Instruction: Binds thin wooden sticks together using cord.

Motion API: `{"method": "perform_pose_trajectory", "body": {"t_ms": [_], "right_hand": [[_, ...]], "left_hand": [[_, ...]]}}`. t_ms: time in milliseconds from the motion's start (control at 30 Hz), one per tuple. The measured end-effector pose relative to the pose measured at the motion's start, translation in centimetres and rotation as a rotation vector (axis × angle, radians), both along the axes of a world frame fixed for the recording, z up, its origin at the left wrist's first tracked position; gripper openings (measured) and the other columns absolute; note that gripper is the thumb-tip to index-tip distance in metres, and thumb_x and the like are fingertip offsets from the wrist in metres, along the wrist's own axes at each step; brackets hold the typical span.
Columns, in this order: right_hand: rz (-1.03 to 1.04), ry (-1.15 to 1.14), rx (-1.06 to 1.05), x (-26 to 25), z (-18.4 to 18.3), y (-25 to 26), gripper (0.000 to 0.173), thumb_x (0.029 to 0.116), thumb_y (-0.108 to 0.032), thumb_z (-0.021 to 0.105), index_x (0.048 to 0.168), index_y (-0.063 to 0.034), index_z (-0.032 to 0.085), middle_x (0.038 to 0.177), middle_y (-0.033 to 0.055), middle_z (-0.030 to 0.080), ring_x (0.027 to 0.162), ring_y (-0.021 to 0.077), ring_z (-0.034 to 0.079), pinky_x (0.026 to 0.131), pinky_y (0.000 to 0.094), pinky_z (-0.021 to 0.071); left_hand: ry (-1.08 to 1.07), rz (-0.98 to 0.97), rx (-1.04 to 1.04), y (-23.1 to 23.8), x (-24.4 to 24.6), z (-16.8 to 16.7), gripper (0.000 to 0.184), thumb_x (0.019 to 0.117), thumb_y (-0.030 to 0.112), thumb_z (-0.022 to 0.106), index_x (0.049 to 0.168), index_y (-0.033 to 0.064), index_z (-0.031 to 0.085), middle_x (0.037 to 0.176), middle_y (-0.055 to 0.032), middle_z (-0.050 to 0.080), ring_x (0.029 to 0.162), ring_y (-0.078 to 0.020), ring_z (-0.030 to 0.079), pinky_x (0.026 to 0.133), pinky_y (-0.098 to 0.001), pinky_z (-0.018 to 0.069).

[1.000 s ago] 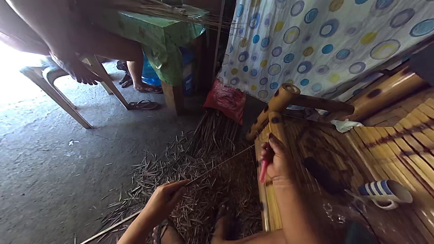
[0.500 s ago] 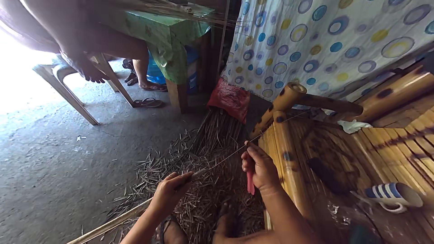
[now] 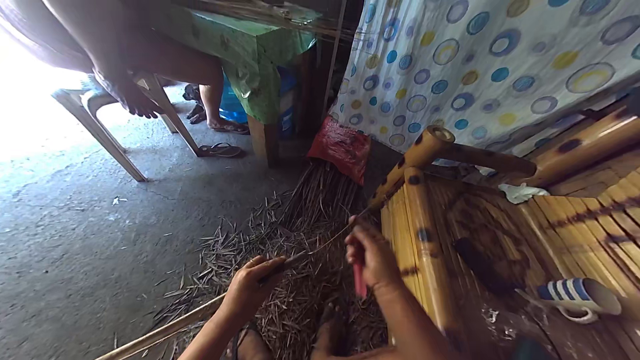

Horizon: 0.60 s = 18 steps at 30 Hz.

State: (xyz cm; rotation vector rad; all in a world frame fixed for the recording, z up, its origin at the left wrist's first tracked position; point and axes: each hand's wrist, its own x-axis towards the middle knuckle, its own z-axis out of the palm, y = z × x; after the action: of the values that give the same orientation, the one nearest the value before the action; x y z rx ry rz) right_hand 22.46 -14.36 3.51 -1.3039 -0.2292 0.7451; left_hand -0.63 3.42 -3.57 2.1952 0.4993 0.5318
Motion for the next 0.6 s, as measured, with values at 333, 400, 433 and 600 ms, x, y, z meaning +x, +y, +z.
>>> {"method": "perform_pose_trajectory", "body": {"t_ms": [333, 400, 433, 600], "right_hand": [[-0.303, -0.016, 0.118, 4.2, 2.6, -1.6, 0.032, 0.1099, -0.013, 0.044, 0.136, 0.0012, 0.056, 0.078, 0.0083, 0.066, 0.050, 0.0101, 0.056, 0.044, 0.0235, 0.0493], [-0.328, -0.033, 0.162, 4.6, 2.5, -1.9, 0.033, 0.1099, -0.013, 0.043, 0.137, 0.0024, 0.055, 0.078, 0.0092, 0.066, 0.049, 0.0106, 0.056, 0.044, 0.0235, 0.0492], [-0.278, -0.042, 0.144, 4.0, 2.2, -1.7, 0.033, 0.1099, -0.014, 0.043, 0.137, 0.0014, 0.055, 0.078, 0.0085, 0.066, 0.050, 0.0105, 0.056, 0.045, 0.0239, 0.0496], [0.097, 0.045, 0.058, -2.1, -0.1, 0.0, 0.035, 0.1074, -0.014, 0.049, 0.138, 0.0011, 0.059, 0.079, 0.0109, 0.068, 0.054, 0.0131, 0.060, 0.049, 0.0272, 0.0525]], "left_hand": [[0.115, -0.080, -0.039, 1.6, -0.5, 0.4, 0.031, 0.0943, 0.030, 0.068, 0.124, 0.0239, 0.076, 0.102, -0.0009, 0.073, 0.091, -0.0121, 0.069, 0.082, -0.0359, 0.0580], [0.124, -0.126, -0.047, 1.8, -0.6, 0.3, 0.031, 0.0973, 0.029, 0.064, 0.125, 0.0218, 0.075, 0.103, -0.0020, 0.074, 0.091, -0.0125, 0.069, 0.084, -0.0367, 0.0578], [0.125, -0.151, -0.048, 1.9, -0.6, 0.1, 0.031, 0.0998, 0.029, 0.060, 0.126, 0.0213, 0.075, 0.104, -0.0015, 0.075, 0.091, -0.0112, 0.070, 0.084, -0.0357, 0.0581], [0.160, -0.221, -0.117, 1.4, -0.7, 0.1, 0.033, 0.1051, 0.025, 0.051, 0.125, 0.0111, 0.073, 0.100, -0.0053, 0.074, 0.084, -0.0121, 0.069, 0.081, -0.0370, 0.0577]]}}
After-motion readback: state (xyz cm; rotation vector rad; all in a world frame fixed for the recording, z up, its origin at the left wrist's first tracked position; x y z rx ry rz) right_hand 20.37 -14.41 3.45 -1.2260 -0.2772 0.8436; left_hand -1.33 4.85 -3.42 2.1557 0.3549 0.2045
